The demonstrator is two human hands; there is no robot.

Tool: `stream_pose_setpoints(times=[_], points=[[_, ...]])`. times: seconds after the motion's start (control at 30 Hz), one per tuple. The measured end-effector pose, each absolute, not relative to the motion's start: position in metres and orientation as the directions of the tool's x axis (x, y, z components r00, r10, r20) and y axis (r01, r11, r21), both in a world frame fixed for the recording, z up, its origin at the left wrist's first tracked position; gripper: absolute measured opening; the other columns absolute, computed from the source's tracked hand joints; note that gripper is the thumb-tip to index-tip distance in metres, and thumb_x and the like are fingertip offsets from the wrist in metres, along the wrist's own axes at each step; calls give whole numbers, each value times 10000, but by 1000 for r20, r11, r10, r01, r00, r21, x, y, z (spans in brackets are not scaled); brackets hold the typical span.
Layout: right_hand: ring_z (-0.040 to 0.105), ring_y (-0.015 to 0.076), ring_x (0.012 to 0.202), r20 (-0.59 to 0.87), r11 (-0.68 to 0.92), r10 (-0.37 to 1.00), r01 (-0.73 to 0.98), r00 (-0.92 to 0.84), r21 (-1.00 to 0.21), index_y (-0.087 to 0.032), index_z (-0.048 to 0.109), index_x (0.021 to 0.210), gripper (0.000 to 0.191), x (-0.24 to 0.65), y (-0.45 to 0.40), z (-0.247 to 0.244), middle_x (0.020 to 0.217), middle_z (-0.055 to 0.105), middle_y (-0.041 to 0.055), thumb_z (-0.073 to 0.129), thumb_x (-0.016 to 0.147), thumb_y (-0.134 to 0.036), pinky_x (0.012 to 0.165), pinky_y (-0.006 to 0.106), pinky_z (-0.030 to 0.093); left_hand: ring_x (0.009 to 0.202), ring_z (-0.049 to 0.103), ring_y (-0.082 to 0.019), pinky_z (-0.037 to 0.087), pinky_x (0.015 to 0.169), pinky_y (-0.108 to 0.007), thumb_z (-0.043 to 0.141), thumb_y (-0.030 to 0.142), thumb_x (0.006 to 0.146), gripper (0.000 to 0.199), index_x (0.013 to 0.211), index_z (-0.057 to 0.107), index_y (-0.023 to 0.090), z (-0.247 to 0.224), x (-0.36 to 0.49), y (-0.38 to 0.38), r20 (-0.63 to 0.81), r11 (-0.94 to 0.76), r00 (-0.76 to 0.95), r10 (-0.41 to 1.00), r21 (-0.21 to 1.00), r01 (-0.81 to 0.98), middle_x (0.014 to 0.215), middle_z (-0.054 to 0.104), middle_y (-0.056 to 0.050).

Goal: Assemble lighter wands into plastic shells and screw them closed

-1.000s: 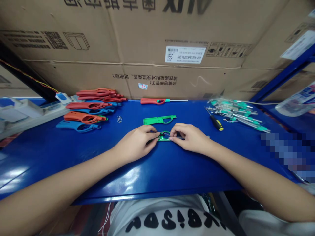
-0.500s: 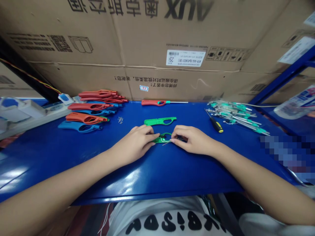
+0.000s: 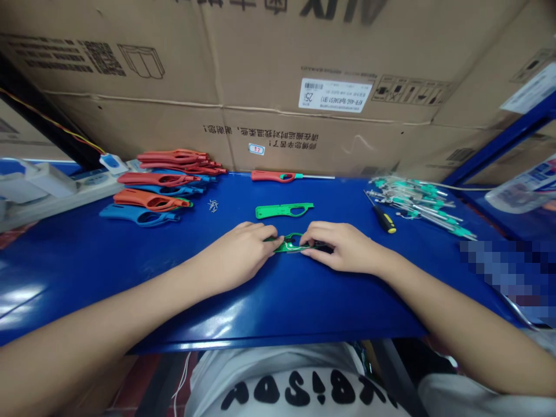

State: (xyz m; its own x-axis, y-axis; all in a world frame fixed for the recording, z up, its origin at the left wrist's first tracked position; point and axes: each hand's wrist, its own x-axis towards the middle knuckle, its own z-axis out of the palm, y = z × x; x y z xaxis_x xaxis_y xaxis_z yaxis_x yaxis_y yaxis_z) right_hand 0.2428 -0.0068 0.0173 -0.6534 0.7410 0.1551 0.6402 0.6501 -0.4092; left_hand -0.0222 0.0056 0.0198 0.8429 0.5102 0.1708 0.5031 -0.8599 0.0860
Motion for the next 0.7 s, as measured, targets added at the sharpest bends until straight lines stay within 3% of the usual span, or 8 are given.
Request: stream_pose_setpoints(times=[0.2,0.53,0.7], points=[[664,154,769,216,572,817,699,-535,-429,-212,715,962,123,238,-3,9,885,741,26,612,949,-276,661,255,435,1043,642,-240,524,929,-380,511,181,997,348,1330,611,169,9,-21,11,236,-848,822,518,265,459,1136,677,-110],[669,169,794,252,635,768,651,-589,-416,-183,737,914,161,237,-1,4,893,735,67,587,956,-224,698,272,472,1011,629,-225,516,917,-364,547,194,990,318,1297,628,180,5,-18,11,263,-847,825,500,349,402,1084,677,-90],[658,172,813,257,656,744,603,-616,-455,-171,732,926,161,239,1,9,890,718,68,577,959,-200,733,280,487,1000,595,-225,507,898,-364,506,196,1006,349,1345,589,189,6,-17,8,237,-846,831,503,330,418,1079,639,-91]])
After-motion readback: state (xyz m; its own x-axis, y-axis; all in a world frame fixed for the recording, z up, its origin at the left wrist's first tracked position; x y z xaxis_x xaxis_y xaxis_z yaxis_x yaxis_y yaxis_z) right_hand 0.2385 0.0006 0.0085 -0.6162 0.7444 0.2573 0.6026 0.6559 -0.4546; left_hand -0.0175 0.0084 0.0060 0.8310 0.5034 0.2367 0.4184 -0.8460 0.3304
